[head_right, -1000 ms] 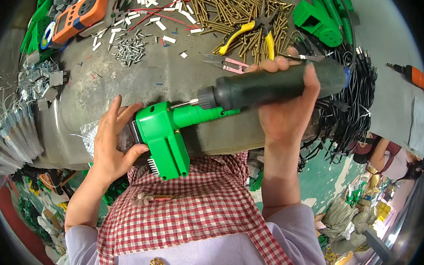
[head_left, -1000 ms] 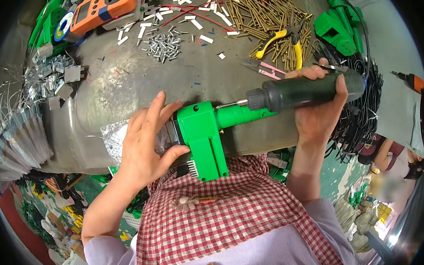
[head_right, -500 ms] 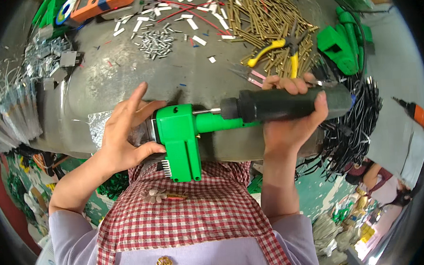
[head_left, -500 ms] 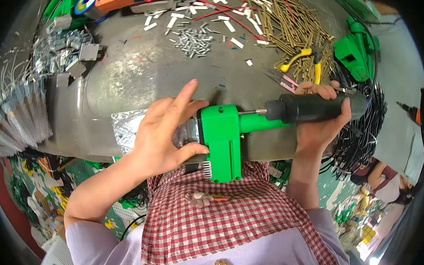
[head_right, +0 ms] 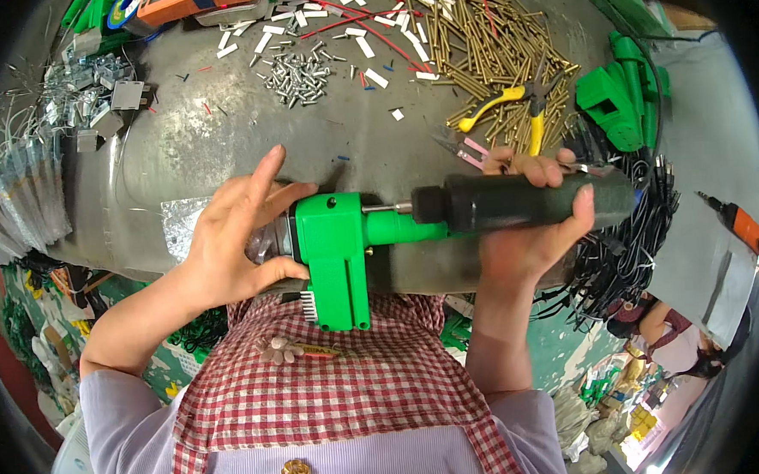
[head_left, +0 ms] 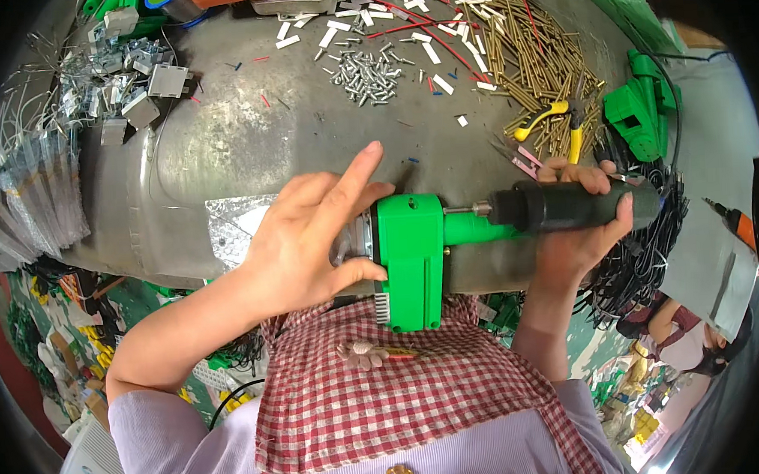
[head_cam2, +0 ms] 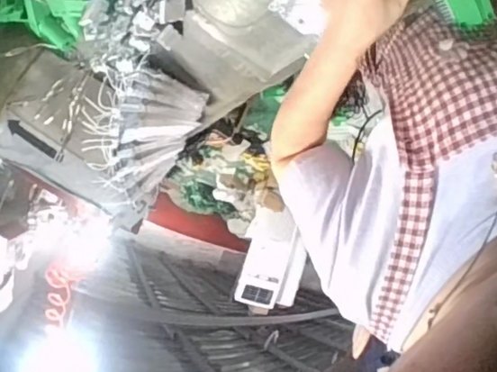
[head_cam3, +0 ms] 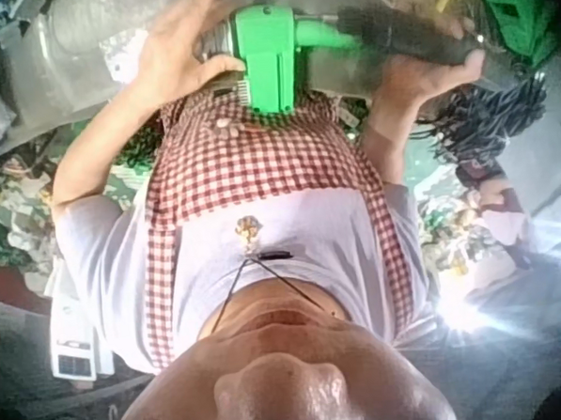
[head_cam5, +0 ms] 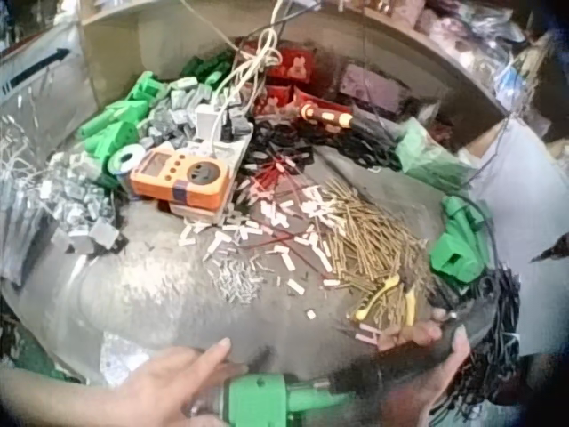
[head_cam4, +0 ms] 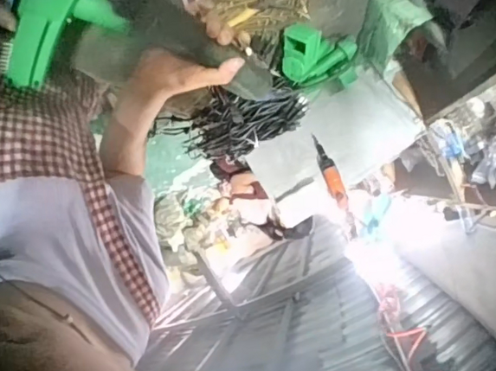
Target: Assemble internal wiring and components into a green plastic electronic housing using an electric screwdriver.
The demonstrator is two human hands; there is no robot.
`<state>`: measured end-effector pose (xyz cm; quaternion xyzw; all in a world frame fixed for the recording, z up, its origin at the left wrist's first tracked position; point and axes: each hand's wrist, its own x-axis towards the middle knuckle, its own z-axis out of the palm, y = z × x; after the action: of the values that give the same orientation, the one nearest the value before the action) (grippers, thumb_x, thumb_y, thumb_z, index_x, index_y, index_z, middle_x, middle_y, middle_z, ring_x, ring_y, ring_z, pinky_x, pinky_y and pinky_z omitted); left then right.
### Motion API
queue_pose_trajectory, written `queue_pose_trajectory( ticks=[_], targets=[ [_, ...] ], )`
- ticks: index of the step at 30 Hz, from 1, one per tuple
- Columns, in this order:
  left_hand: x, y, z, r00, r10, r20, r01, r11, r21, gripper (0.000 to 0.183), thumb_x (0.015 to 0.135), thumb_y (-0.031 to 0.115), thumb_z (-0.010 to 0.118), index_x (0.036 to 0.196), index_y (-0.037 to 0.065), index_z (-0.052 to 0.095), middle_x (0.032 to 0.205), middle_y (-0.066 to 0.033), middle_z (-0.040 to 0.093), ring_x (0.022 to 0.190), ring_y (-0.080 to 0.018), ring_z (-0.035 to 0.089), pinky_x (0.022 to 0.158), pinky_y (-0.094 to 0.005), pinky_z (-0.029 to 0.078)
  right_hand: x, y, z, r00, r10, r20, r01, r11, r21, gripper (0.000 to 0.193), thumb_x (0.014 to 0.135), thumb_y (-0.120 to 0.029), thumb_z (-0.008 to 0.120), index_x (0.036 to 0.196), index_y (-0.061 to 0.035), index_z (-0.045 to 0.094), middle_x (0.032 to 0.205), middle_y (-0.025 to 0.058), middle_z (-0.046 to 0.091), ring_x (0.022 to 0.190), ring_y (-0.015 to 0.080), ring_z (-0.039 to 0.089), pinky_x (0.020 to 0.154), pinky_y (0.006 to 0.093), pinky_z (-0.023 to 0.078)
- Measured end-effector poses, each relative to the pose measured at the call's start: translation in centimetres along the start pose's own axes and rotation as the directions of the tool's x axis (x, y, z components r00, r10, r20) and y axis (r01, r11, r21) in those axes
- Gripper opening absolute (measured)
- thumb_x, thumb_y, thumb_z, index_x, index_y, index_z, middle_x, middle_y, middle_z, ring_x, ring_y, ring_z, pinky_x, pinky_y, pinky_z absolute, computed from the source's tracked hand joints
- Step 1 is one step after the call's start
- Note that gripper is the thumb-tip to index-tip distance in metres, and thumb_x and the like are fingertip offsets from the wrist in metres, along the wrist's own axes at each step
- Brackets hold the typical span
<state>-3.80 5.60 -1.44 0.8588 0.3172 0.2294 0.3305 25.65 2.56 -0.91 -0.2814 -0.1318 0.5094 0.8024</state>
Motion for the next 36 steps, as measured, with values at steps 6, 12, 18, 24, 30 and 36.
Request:
queue_pose_trajectory(
  ticks=[6, 12, 18, 24, 30, 36],
  targets=[
    [-0.3, 0.4, 0.0, 1.000, -0.016, -0.021, 0.017, 0.996, 0.087, 0.119, 0.061, 0.037, 0.081, 0.147, -0.001, 0.009, 0.124, -0.0067, 0.060, 0.098, -0.0314, 0.057, 0.092, -0.0434, 0.043, -1.2, -1.8, 0.3, 0.996, 0.026, -0.084, -0.035, 0.994, -0.107, 0.047, 0.087, -0.035, 0.058, 0.122, -0.0059, 0.046, 0.087, 0.0031, 0.049, 0.086, 0.0171, 0.051, 0.100, 0.0440, 0.036],
    [0.0, 0.6, 0.2, 1.000, 0.002, 0.010, -0.002, 0.996, 0.092, 0.116, 0.063, 0.026, 0.081, 0.148, 0.000, 0.007, 0.126, -0.0094, 0.059, 0.106, -0.0327, 0.056, 0.095, -0.0438, 0.042, -2.6, -2.9, -0.8, 0.998, 0.061, -0.012, -0.061, 0.998, -0.014, 0.044, 0.087, -0.031, 0.058, 0.121, -0.0038, 0.048, 0.084, 0.0053, 0.053, 0.086, 0.0183, 0.054, 0.096, 0.0441, 0.040],
    [0.1, 0.8, 0.2, 1.000, 0.003, -0.023, 0.000, 0.995, 0.102, 0.112, 0.062, 0.026, 0.081, 0.147, -0.001, 0.013, 0.125, -0.0090, 0.060, 0.105, -0.0333, 0.056, 0.094, -0.0417, 0.042, -2.9, -1.7, -0.2, 0.995, 0.098, -0.024, -0.093, 0.982, 0.165, 0.039, 0.085, -0.030, 0.060, 0.114, -0.0060, 0.051, 0.081, 0.0042, 0.053, 0.082, 0.0178, 0.056, 0.106, 0.0502, 0.032],
    [0.3, 0.9, -0.1, 1.000, -0.015, -0.004, 0.016, 0.999, 0.043, 0.109, 0.057, 0.019, 0.082, 0.145, -0.002, 0.021, 0.121, -0.0106, 0.060, 0.097, -0.0321, 0.056, 0.089, -0.0414, 0.043, -3.4, -0.5, -1.3, 0.999, -0.036, 0.006, 0.035, 0.989, 0.144, 0.039, 0.080, -0.028, 0.065, 0.109, -0.0067, 0.051, 0.078, -0.0036, 0.051, 0.083, 0.0095, 0.055, 0.116, 0.0547, 0.014],
    [0.1, 0.6, 0.2, 0.998, 0.065, 0.019, -0.066, 0.997, 0.050, 0.105, 0.063, 0.029, 0.079, 0.144, -0.004, 0.022, 0.125, -0.0134, 0.057, 0.091, -0.0332, 0.053, 0.086, -0.0420, 0.042, -3.4, 0.1, -0.9, 0.996, -0.086, -0.008, 0.087, 0.993, 0.082, 0.038, 0.081, -0.031, 0.064, 0.107, -0.0066, 0.051, 0.077, -0.0051, 0.050, 0.085, 0.0102, 0.056, 0.118, 0.0533, 0.011],
    [0.2, 0.6, 0.0, 0.999, 0.036, 0.031, -0.037, 0.999, 0.027, 0.106, 0.060, 0.025, 0.081, 0.144, -0.003, 0.023, 0.124, -0.0131, 0.058, 0.093, -0.0329, 0.053, 0.086, -0.0422, 0.042, -3.4, 0.3, -1.0, 0.994, -0.108, 0.001, 0.107, 0.991, 0.075, 0.040, 0.080, -0.031, 0.064, 0.108, -0.0058, 0.051, 0.075, -0.0050, 0.049, 0.086, 0.0113, 0.055, 0.118, 0.0554, 0.010]
  ],
)
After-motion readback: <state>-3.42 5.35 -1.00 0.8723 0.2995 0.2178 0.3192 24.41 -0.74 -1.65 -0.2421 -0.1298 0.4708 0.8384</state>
